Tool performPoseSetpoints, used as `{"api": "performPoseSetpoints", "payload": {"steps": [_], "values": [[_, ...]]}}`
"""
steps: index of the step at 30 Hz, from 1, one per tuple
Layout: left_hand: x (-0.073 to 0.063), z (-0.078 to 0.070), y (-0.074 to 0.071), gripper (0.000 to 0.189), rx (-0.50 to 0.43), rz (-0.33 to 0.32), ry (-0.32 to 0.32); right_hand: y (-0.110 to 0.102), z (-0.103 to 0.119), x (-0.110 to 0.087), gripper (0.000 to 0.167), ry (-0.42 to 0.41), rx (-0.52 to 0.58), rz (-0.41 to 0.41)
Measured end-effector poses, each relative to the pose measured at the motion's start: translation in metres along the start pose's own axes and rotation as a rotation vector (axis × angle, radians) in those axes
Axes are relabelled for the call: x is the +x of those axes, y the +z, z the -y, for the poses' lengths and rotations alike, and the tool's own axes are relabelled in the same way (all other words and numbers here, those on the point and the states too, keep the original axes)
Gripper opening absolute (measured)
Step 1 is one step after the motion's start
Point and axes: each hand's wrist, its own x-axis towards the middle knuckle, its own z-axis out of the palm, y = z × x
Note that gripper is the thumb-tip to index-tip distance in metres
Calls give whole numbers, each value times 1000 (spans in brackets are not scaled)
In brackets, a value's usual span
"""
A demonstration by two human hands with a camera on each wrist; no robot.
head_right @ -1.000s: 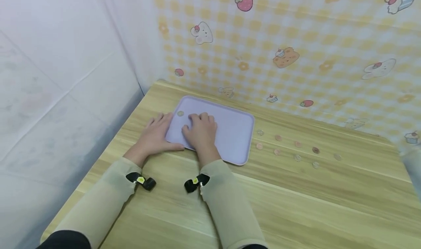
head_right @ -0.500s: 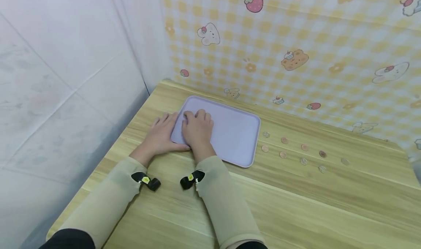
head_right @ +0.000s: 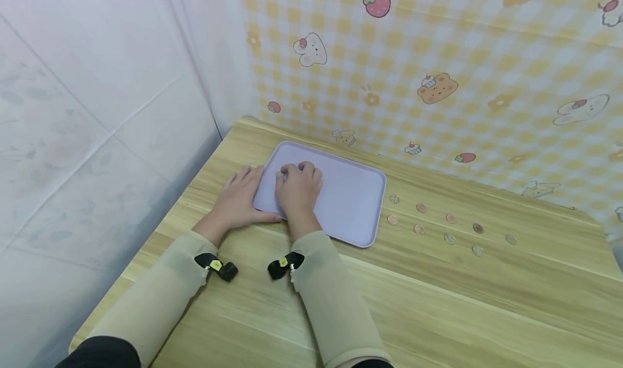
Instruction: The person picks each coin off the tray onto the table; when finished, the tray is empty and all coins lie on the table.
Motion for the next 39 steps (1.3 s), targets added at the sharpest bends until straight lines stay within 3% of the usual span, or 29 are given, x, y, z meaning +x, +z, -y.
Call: {"api": "performPoseSetpoints", "payload": {"steps": [6,11,18,22,32,39], "values": [[-3,-2,1,147,-4,0,-6,-6,0,1,25,20,31,82],[-4,-3,0,147,-6,-5,-1,-11,-1,0,27,-15,38,142],[-3,-4,-5,147,-23,-10,4,-6,-5,1,16,-149,93,96],[-2,-3,-5,147,-29,-8,5,-4,-6,-1,7,-184,153,64],[-3,-4,-3,146,-26,-18,12,-7,-12,-1,12,-167,275,6],[-6,-5,-2,147,-44,-26,11,-15,-16,-2,15,-26,508,39]]}}
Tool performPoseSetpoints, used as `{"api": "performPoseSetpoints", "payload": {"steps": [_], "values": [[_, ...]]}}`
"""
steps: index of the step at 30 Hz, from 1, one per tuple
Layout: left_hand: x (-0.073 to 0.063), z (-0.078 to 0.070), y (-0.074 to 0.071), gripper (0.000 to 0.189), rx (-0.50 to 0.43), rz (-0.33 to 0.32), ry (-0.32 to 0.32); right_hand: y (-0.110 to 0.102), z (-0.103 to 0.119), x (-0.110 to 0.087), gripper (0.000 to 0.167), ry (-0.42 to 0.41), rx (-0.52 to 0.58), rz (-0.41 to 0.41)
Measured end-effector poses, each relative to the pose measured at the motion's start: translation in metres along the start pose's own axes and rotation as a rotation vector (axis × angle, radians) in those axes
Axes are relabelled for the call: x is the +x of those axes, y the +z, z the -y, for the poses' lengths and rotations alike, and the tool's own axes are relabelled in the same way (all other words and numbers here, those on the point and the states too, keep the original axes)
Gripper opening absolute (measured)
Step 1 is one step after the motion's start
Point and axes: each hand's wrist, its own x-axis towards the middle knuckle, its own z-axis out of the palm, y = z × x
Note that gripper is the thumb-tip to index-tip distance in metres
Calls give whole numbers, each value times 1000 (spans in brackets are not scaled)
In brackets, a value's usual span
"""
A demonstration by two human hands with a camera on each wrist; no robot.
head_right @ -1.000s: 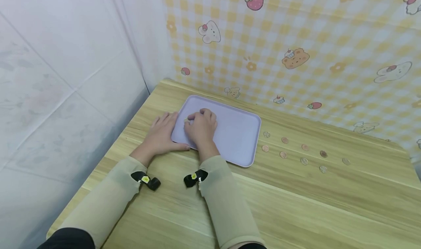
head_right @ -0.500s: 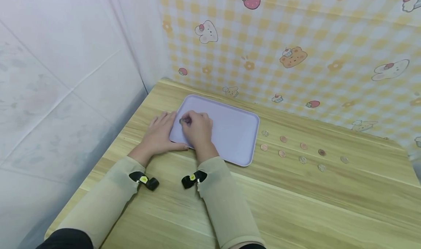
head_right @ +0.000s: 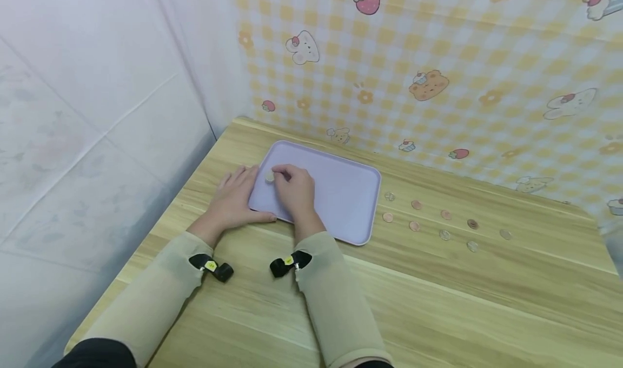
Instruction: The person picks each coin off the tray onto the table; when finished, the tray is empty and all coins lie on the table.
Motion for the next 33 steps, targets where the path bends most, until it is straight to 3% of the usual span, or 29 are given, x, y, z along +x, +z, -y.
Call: {"api": "performPoseSetpoints", "payload": {"steps": [5,10,17,22,29,33], "values": [[0,-3,3,147,-18,5,2,-21,-1,-2,16,186,138,-57],[2,-4,6,146,-17,9,12,-43,-13,-4,15,316,187,-94],[3,-4,8,144,-15,7,13,-67,-26,-14,18,357,262,-87],[5,-3,8,143,-13,19,16,-87,-29,-28,19,397,247,-82],[11,0,3,140,-16,-7,32,-126,-28,-44,22,433,195,-86],[11,4,3,141,-14,-7,37,-150,-32,-54,24,459,251,-84]]}}
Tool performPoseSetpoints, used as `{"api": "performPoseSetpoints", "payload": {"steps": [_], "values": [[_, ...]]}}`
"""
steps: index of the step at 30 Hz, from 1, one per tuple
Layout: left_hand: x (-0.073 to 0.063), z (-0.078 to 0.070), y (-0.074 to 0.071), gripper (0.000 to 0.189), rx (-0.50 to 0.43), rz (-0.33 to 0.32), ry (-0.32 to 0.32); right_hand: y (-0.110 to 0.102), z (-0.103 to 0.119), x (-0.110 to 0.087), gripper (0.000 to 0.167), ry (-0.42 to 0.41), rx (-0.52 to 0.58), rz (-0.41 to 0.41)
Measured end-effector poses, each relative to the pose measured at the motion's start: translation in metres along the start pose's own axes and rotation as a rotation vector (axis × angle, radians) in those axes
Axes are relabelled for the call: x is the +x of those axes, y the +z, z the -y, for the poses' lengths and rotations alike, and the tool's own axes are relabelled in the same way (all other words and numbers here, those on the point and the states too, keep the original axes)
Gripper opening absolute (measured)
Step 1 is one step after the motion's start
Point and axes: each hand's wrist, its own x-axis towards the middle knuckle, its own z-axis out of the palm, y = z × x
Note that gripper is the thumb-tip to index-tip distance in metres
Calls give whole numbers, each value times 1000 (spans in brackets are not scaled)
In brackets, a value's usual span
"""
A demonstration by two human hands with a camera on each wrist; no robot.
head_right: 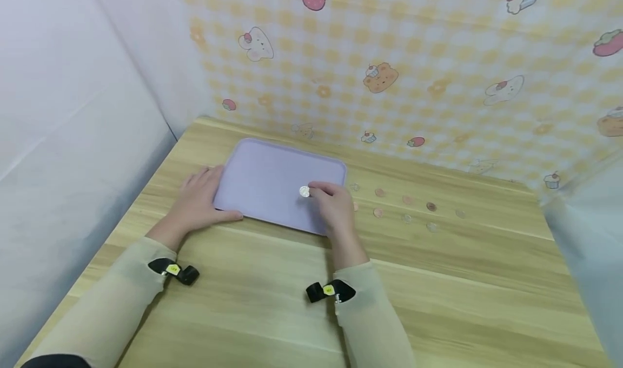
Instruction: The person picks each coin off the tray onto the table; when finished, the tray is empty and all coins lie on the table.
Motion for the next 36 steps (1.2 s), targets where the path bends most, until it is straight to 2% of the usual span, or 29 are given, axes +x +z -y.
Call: {"api": "performPoseSetpoints", "payload": {"steps": [3,7,12,17,21,27,30,36], "values": [[-1,-1,0,142,-1,2,-7,-23,-10,-1,26,22,112,13],[-1,-2,-1,141,0,4,-8,-53,-27,2,29,2,199,-8],[-5,6,-6,141,6,13,-16,-80,-41,2,32,6,134,-50],[-9,11,-9,142,10,11,-20,-100,-47,-1,33,17,114,-52],[-12,14,-8,142,17,17,-24,-111,-50,-5,32,49,105,-49],[-14,14,-7,142,11,23,-27,-120,-55,-4,32,78,80,-117],[-13,13,-8,142,9,26,-29,-126,-59,-3,30,79,97,-130],[-13,13,-8,142,6,21,-21,-148,-65,-3,27,51,148,-103]]}}
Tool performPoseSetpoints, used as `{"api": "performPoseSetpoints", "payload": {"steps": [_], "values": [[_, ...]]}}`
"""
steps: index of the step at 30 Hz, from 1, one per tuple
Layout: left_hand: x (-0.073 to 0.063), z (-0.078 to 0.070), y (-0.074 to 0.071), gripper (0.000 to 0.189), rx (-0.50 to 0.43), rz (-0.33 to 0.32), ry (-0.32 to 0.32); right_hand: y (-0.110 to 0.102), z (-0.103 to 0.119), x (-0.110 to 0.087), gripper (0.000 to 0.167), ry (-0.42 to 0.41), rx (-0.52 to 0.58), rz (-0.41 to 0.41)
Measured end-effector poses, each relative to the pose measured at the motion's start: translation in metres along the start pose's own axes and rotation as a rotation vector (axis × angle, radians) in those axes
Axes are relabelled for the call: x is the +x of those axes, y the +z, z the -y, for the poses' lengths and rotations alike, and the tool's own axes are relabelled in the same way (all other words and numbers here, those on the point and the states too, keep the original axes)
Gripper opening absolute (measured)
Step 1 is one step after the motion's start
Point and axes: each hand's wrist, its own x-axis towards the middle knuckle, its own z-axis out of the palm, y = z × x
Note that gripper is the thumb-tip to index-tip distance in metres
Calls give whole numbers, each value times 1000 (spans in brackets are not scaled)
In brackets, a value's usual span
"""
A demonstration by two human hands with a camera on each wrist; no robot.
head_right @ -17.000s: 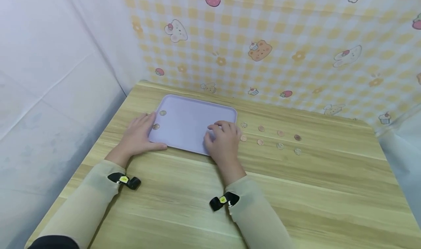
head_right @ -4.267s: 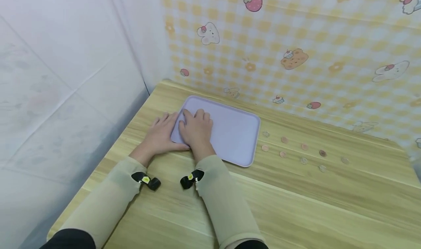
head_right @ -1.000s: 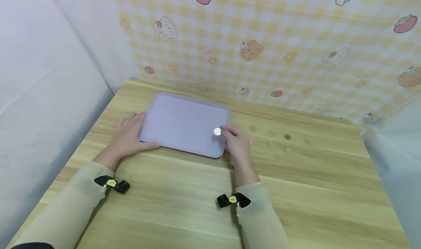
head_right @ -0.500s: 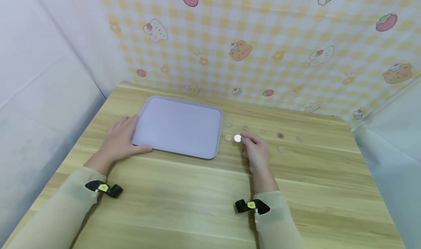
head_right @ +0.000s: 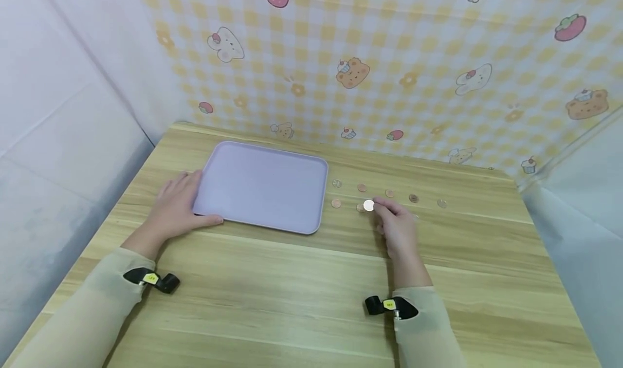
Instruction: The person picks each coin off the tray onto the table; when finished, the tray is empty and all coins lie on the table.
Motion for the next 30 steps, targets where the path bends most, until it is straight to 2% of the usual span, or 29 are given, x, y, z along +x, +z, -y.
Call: {"api": "performPoseSetpoints", "payload": {"steps": [7,13,23,30], "values": [[-1,1,0,142,11,0,-5,-40,-3,3,19,36,87,-42],[0,1,0,142,14,-2,0,-78,-6,7,14,56,194,-148],[-1,-2,1,141,19,0,-7,-132,-8,16,13,88,178,-284],[-1,-5,0,141,30,-4,-10,-151,-6,19,13,143,39,-347]]}}
